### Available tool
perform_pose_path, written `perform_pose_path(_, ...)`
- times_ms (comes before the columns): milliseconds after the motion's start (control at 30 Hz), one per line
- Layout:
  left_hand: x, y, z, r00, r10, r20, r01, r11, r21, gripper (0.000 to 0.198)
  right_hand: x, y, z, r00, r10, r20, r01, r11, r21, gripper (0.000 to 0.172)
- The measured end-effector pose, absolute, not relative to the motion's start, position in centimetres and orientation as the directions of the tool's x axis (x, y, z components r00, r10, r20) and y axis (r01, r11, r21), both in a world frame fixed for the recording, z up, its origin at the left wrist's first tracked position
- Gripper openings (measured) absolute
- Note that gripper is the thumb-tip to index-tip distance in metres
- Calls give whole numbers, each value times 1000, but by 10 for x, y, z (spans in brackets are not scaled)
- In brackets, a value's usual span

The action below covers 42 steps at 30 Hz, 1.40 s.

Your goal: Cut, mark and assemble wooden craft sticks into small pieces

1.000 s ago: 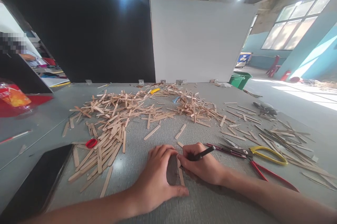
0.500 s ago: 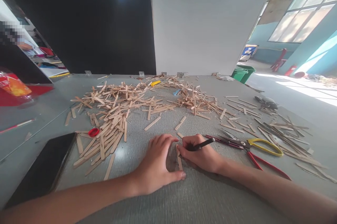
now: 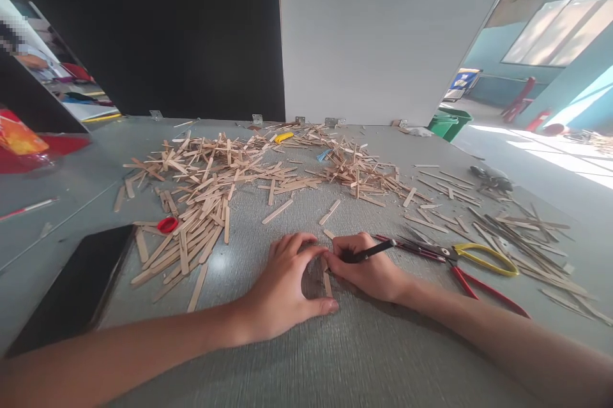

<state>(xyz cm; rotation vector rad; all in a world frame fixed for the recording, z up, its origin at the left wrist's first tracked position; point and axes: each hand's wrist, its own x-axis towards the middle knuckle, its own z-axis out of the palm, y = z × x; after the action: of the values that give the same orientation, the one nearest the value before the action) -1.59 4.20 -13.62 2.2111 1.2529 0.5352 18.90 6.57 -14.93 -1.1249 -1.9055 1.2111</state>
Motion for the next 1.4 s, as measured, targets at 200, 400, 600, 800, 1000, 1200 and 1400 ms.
perform_pose_path(200,-16,43,-138,498,860,109,644,-451,618,67,190,66,-147,-462,886,45,316,212,-925,35)
perform_pose_path(400,-16,44,-139,497,858,129,640,-464,612,69,192,66,-149,-472,882,4,307,169,-937,35)
perform_pose_path(600,-16,43,-138,515,844,148,633,-491,599,63,194,66,-145,-484,875,20,254,163,-953,34)
perform_pose_path(800,-17,43,-138,524,839,145,633,-498,592,63,196,65,-135,-549,835,-42,178,68,-982,34)
perform_pose_path(1000,-17,43,-140,535,830,159,628,-516,582,63,191,64,-138,-503,860,-83,226,38,-973,34)
perform_pose_path(1200,-17,44,-141,543,823,166,621,-527,580,58,188,64,-147,-447,893,-53,239,62,-969,35)
perform_pose_path(1400,-17,45,-143,531,829,174,616,-519,593,62,187,63,-147,-444,896,-24,239,93,-967,36)
